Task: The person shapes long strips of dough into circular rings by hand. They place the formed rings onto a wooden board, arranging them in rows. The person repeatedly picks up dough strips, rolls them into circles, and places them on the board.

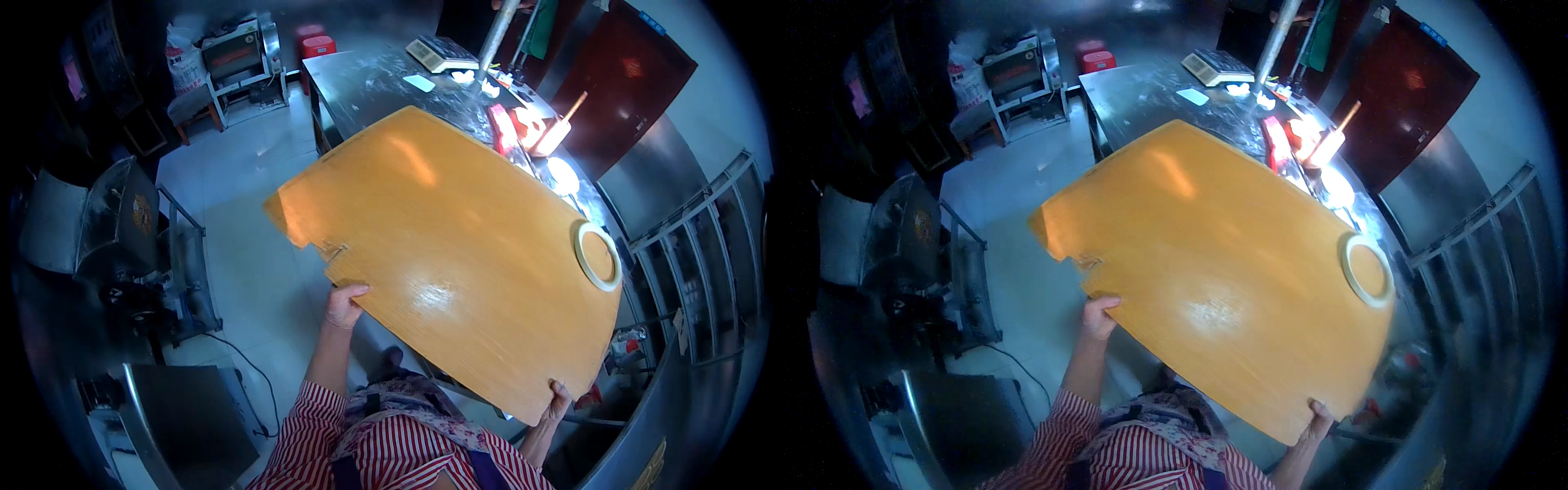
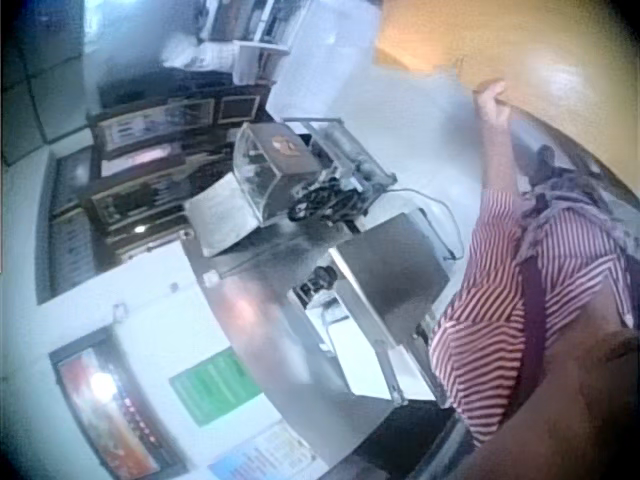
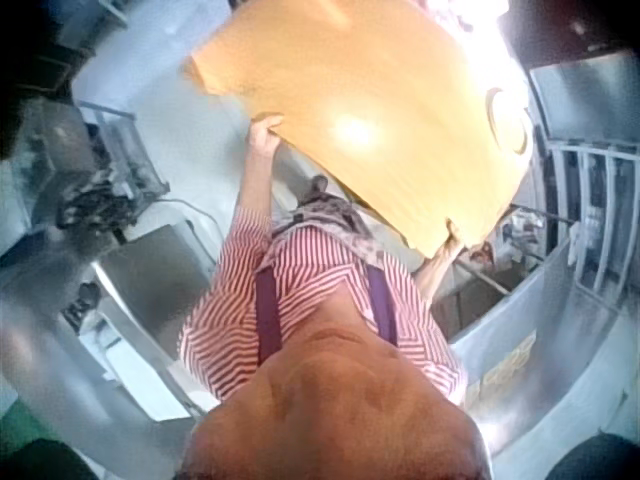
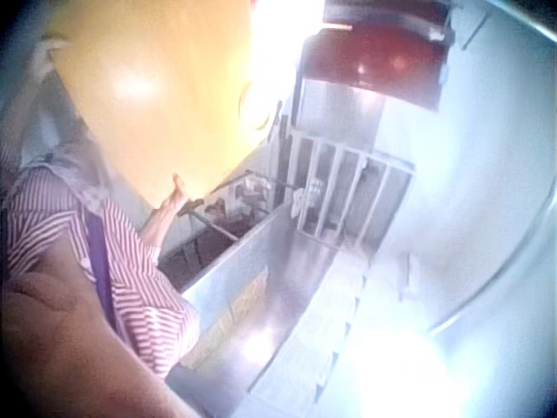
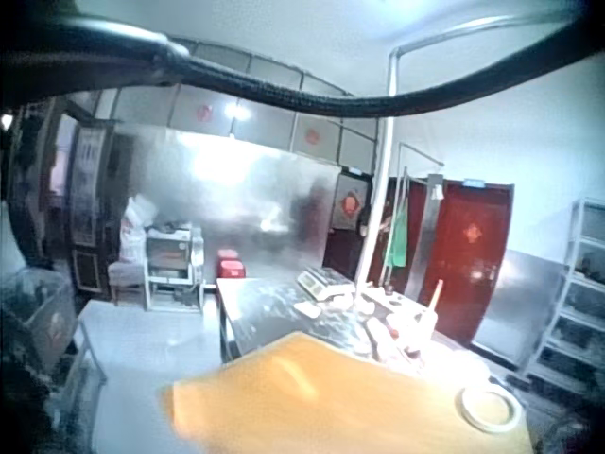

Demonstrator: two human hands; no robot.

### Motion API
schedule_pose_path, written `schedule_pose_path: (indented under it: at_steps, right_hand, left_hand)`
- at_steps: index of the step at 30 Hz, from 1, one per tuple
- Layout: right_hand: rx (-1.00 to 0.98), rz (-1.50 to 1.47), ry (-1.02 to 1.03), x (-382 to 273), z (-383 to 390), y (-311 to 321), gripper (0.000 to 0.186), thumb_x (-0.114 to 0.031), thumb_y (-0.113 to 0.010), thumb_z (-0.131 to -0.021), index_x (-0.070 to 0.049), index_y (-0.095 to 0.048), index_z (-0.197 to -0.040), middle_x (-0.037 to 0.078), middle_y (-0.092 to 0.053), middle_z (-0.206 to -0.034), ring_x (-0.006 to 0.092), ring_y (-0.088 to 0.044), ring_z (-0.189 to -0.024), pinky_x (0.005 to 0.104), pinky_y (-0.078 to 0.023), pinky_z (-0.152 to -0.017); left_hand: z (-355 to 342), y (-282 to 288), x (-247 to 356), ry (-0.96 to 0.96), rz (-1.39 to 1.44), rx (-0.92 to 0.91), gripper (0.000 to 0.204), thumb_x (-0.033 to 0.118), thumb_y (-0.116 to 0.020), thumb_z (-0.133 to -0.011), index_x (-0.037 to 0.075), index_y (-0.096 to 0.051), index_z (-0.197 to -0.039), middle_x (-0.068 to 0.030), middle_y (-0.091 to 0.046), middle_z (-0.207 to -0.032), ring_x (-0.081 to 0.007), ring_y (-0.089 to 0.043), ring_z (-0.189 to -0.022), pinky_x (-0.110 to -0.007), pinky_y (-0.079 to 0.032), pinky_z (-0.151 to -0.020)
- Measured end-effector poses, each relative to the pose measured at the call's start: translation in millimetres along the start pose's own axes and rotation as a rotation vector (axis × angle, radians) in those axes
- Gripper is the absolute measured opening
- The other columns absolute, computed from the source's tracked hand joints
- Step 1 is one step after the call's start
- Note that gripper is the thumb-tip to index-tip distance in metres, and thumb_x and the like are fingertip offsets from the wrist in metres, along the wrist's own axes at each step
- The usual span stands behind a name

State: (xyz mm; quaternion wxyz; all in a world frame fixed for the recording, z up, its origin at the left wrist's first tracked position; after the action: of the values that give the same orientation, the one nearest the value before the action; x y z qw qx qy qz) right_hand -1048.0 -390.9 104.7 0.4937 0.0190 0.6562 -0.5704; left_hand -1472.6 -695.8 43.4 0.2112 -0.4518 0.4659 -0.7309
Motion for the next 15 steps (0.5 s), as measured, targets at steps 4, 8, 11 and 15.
schedule_pose_path:
  at_steps: [4, 8, 11, 15]
  right_hand:
    - [-0.034, -0.105, -0.204, 69.1, -91.8, -58.4, 0.062, 0.004, -0.065, -0.074, 0.005, -0.049, -0.133, 0.021, -0.065, -0.119, 0.0362, -0.070, -0.101, 0.0492, -0.063, -0.085]
    - [-0.047, -0.151, -0.212, 133.4, -193.9, -121.8, 0.074, 0.009, -0.064, -0.071, 0.004, -0.041, -0.142, 0.022, -0.062, -0.128, 0.0401, -0.067, -0.110, 0.0561, -0.059, -0.090]
    - [-0.102, -0.187, -0.360, 188.8, -261.5, -174.3, 0.073, 0.010, -0.064, -0.071, 0.003, -0.043, -0.141, 0.022, -0.061, -0.130, 0.0404, -0.065, -0.112, 0.0569, -0.058, -0.093]
    - [-0.088, -0.151, -0.407, 243.9, -336.1, -239.7, 0.071, 0.009, -0.066, -0.071, 0.002, -0.046, -0.139, 0.020, -0.061, -0.128, 0.0373, -0.065, -0.112, 0.0514, -0.057, -0.096]
  left_hand:
    - [-58.2, 37.9, 65.7, -0.153, -0.013, 0.048, 0.065, -0.012, -0.058, -0.069, 0.004, -0.056, -0.132, -0.0108, -0.065, -0.119, -0.0290, -0.064, -0.111, -0.044, -0.053, -0.101]
    - [-113.4, 57.0, 135.2, -0.201, -0.048, 0.129, 0.069, -0.013, -0.057, -0.070, 0.003, -0.051, -0.137, -0.0131, -0.061, -0.129, -0.0308, -0.060, -0.121, -0.047, -0.050, -0.105]
    - [-150.6, 58.2, 190.9, -0.303, -0.053, 0.208, 0.070, -0.015, -0.055, -0.072, 0.000, -0.048, -0.140, -0.0150, -0.058, -0.134, -0.0324, -0.056, -0.126, -0.047, -0.048, -0.108]
    - [-210.1, 62.4, 231.0, -0.332, -0.028, 0.303, 0.069, -0.016, -0.055, -0.074, -0.002, -0.047, -0.141, -0.0165, -0.056, -0.136, -0.0334, -0.054, -0.129, -0.046, -0.045, -0.111]
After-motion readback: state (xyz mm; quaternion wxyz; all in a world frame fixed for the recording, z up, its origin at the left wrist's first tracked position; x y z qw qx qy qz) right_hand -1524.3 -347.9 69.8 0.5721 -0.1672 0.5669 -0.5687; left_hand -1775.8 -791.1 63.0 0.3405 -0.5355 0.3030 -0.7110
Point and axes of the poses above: each hand's wrist, its own z-axis away from the middle knuckle, its own y-axis out of the back of the hand, x = y × z, the point moved 8 cm from there along -z, towards the middle knuckle
